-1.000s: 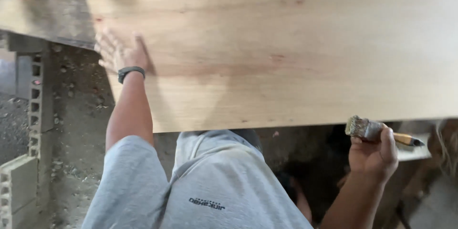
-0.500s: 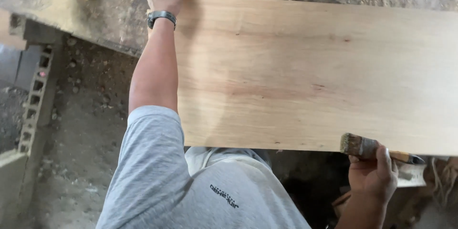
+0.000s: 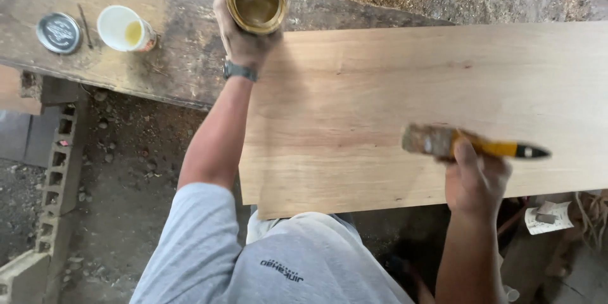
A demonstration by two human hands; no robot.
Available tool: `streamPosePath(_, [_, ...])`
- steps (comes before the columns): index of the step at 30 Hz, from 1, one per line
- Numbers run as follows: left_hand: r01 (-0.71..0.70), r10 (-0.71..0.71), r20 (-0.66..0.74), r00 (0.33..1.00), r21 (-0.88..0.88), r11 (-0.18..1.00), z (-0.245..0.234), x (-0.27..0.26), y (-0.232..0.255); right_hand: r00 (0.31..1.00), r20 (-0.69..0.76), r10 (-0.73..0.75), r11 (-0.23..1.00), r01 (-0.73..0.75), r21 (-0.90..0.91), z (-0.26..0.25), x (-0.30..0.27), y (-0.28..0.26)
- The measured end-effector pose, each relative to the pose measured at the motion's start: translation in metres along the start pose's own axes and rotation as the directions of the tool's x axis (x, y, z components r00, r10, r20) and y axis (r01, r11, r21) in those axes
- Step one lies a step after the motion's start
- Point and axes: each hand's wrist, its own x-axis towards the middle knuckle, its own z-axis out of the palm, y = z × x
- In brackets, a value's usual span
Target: The person prepares varnish by opening a can and pouring it into a cup, then applies the varnish to a wooden board using a paintbrush.
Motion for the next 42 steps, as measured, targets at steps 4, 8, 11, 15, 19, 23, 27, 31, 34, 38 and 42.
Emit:
streamPosePath(4, [-0.027,0.038,0.114,0.993,-0.097,0.995,-0.045,-0.013,0.049,0.852,0.330,-0.406,0.871,0.470,-0.142,0.095,0.012,-0.042])
streamPosePath(8, [-0.021,0.037,0.072,0.997,-0.214,0.977,-0.095,-0.031,0.112,0.720,0.478,-0.503,0.723,0.653,-0.224,0.179,-0.006,-0.046])
streamPosePath(11, [0.070,-0.048,0.101,0.994,-0.234,0.970,-0.125,-0.052,0.146,0.662,0.574,-0.481,0.633,0.716,-0.294,0.233,-0.037,-0.044])
streamPosePath(15, [0.027,0.000,0.138,0.990,-0.193,0.981,-0.160,-0.072,0.158,0.636,0.647,-0.420,0.596,0.731,-0.332,0.250,-0.063,-0.006])
streamPosePath(19, [0.005,0.008,0.170,0.985,-0.076,0.997,-0.188,-0.081,0.157,0.696,0.607,-0.383,0.631,0.677,-0.378,0.242,-0.084,0.015])
streamPosePath(23, [0.042,-0.026,0.194,0.981,-0.083,0.996,-0.207,-0.087,0.154,0.831,0.463,-0.308,0.840,0.466,-0.277,0.220,-0.076,0.013])
streamPosePath(27, [0.039,-0.027,0.191,0.981,-0.061,0.997,-0.212,-0.093,0.155,0.833,0.495,-0.247,0.839,0.440,-0.321,0.216,-0.077,-0.003])
streamPosePath(31, [0.050,-0.047,0.217,0.975,-0.007,0.999,-0.209,-0.099,0.162,0.738,0.630,-0.241,0.721,0.571,-0.393,0.214,-0.078,-0.024])
streamPosePath(34, [0.060,-0.064,0.231,0.971,0.024,0.998,-0.208,-0.107,0.170,0.674,0.707,-0.214,0.679,0.623,-0.389,0.208,-0.077,-0.034])
streamPosePath(38, [0.099,-0.096,0.225,0.970,-0.002,0.995,-0.205,-0.108,0.178,0.616,0.771,-0.163,0.740,0.594,-0.317,0.205,-0.063,-0.037])
streamPosePath(42, [0.149,-0.140,0.242,0.960,-0.021,0.989,-0.208,-0.109,0.176,0.552,0.813,-0.184,0.745,0.618,-0.251,0.200,-0.060,-0.045])
